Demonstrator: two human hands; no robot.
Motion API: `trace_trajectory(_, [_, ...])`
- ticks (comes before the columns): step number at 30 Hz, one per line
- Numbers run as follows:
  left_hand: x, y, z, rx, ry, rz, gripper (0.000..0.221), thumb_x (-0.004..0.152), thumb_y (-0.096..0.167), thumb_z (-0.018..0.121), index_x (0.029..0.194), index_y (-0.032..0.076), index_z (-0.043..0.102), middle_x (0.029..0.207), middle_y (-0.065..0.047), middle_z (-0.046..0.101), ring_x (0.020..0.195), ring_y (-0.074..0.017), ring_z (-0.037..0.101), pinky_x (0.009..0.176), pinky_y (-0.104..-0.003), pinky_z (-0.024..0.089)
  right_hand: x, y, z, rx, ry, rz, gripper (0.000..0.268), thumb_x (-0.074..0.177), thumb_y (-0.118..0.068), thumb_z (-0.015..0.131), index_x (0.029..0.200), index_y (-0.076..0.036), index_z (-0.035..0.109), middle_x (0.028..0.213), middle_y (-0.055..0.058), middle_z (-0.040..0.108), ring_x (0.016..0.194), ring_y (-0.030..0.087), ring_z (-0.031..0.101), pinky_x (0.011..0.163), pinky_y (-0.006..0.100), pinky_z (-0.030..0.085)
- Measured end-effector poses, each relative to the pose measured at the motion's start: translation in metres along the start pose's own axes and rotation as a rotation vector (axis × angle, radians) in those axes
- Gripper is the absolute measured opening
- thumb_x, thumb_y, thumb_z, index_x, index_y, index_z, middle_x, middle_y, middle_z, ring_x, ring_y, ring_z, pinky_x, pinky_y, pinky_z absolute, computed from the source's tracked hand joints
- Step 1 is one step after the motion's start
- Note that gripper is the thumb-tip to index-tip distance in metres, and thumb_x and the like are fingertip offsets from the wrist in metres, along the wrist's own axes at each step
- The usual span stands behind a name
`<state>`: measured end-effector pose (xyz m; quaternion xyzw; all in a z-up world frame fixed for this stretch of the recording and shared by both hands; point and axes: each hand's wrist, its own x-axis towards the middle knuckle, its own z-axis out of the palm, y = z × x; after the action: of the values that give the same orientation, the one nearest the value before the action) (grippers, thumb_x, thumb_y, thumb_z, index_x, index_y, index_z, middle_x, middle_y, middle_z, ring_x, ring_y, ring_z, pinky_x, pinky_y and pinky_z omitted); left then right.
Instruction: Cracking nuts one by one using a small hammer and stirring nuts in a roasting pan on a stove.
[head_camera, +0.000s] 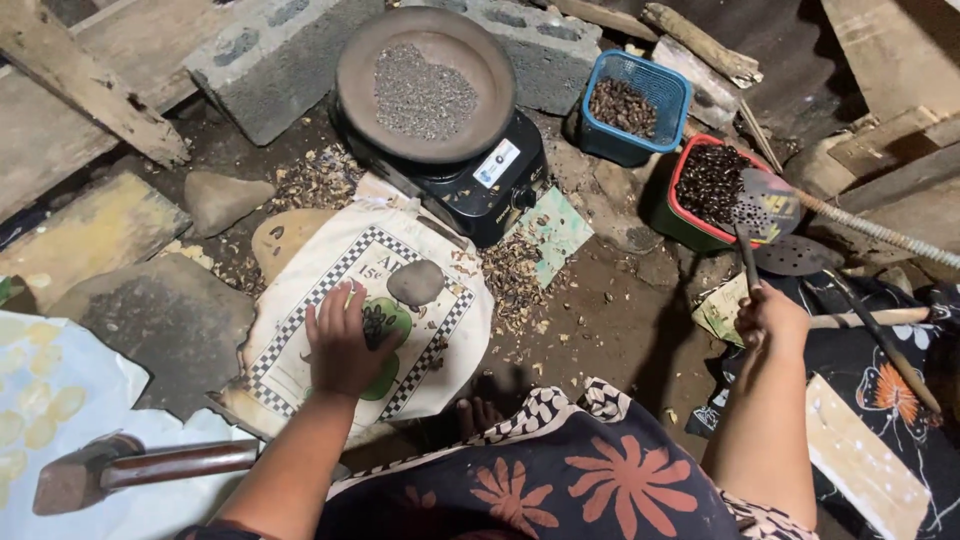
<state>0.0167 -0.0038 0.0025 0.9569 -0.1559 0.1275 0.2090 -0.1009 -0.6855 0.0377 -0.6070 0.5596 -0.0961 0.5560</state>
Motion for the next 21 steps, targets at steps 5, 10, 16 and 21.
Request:
trace_trajectory(5, [-0.001, -0.001, -0.002, -0.018, -0.011, 0.008, 0.097, 0.069, 0.056, 0.083, 0.144, 0.004, 0.051, 0.149, -0.018, 0.051, 0.142, -0.0382, 0.046, 0.119, -0.065, 0.026, 0.004, 0.003, 0.006, 0.036, -0.037, 0.010, 0.023, 0.111, -0.035, 0.052, 0.098, -0.017, 0.057, 0.072, 0.000, 0.055, 0.049, 0.015, 0.044, 0.039, 0.029, 0.034])
trace_trajectory(10, [0.000, 0.001, -0.006, -0.003, -0.014, -0.002, 0.096, 0.071, 0.059, 0.080, 0.144, 0.005, 0.052, 0.147, -0.017, 0.052, 0.141, -0.0363, 0.047, 0.119, -0.065, 0.027, -0.002, 0.004, -0.004, 0.132, -0.084, 0.019, 0.012, 0.110, -0.026, 0.044, 0.112, -0.024, 0.056, 0.072, -0.006, 0.050, 0.052, 0.008, 0.040, 0.040, 0.022, 0.033])
trace_trajectory(16, [0.003, 0.006, -0.016, -0.089, -0.007, 0.000, 0.088, 0.085, 0.064, 0.061, 0.145, 0.001, 0.050, 0.147, -0.021, 0.053, 0.141, -0.0394, 0.046, 0.120, -0.067, 0.021, -0.050, -0.017, -0.005, 0.082, 0.028, 0.035, 0.017, 0.110, -0.029, 0.050, 0.121, -0.025, 0.062, 0.066, -0.009, 0.051, 0.047, 0.006, 0.044, 0.035, 0.020, 0.031])
trace_trajectory(21, [-0.002, 0.003, -0.010, -0.096, 0.003, -0.018, 0.086, 0.083, 0.058, 0.065, 0.146, 0.004, 0.048, 0.150, -0.019, 0.050, 0.143, -0.0377, 0.044, 0.121, -0.068, 0.019, -0.049, -0.028, -0.007, 0.097, -0.102, -0.051, 0.039, 0.109, -0.026, 0.044, 0.147, -0.029, 0.054, 0.074, -0.007, 0.051, 0.056, 0.006, 0.042, 0.046, 0.023, 0.032])
